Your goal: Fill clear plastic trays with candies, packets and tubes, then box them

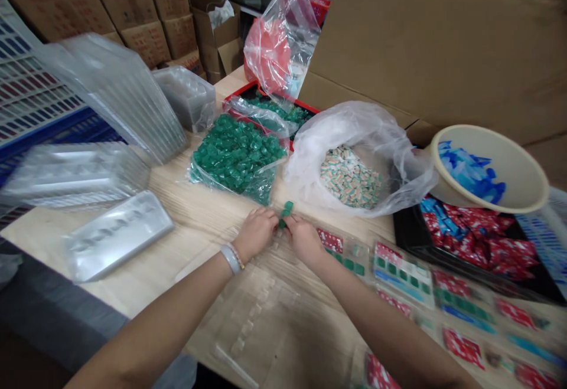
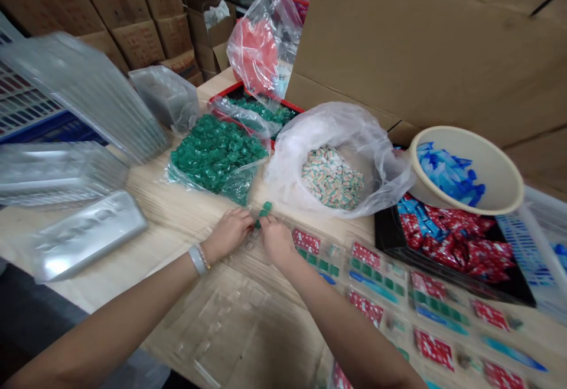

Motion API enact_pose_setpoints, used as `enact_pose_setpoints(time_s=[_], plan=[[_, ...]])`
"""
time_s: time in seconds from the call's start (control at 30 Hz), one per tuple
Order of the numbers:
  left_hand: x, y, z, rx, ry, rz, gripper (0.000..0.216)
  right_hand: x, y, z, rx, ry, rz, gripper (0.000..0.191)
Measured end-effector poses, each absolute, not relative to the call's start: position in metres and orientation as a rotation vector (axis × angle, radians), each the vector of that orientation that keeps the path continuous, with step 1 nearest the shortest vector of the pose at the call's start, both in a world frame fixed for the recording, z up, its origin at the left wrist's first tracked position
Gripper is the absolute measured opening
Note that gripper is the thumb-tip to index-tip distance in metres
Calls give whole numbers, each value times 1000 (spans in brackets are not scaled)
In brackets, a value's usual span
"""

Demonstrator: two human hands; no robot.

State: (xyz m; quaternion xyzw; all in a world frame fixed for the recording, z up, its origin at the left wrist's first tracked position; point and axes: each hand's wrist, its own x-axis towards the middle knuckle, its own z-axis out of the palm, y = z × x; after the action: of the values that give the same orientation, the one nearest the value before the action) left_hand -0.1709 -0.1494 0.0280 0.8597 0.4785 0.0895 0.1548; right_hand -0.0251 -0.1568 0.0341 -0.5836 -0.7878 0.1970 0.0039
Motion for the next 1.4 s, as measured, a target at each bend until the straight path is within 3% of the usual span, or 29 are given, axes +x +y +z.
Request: enact_pose_setpoints(time_s=[0.17, 0.27, 0.5, 0.6, 0.73, 0.83, 0.93, 1.03, 1.17, 1.3, 1.4], plan=[[-172, -161, 29, 2636, 1335, 204, 17, -12, -159, 21, -1647, -2328, 716, 26], [-182, -157, 49, 2578, 1293, 354, 17, -2, -165, 19, -1570, -2197, 736, 20], [-212, -6, 147, 2185, 1838, 1030, 27, -18, -107, 70, -1351, -2036, 504, 16], [-214, 37, 144, 2312, 1861, 762, 25, -49, -45, 81, -1281, -2128, 384, 19], [-217, 29, 103, 2412, 1818, 301, 23, -84, 16, 65, -1527, -2244, 381, 22], [-226, 16, 86, 2403, 1809, 386, 22, -85, 33, 49, -1547, -2215, 486, 23], [-234, 9, 86, 2295, 1717, 744, 23, -69, 34, 43, -1416, -1938, 763, 20], [-233, -4, 89, 1878, 1624, 1103, 31, -55, 25, 51, -1342, -1545, 1195, 11], [-222, -30, 88, 1148, 1357, 1213, 26, -55, 6, 65, -1158, -1206, 1575, 17], [-218, -47, 90, 756, 1168, 1292, 15, -66, 0, 73, -1118, -1131, 1676, 18], [-227, -53, 93, 713, 1188, 1325, 18, -77, 9, 78, -1226, -1264, 1524, 20]])
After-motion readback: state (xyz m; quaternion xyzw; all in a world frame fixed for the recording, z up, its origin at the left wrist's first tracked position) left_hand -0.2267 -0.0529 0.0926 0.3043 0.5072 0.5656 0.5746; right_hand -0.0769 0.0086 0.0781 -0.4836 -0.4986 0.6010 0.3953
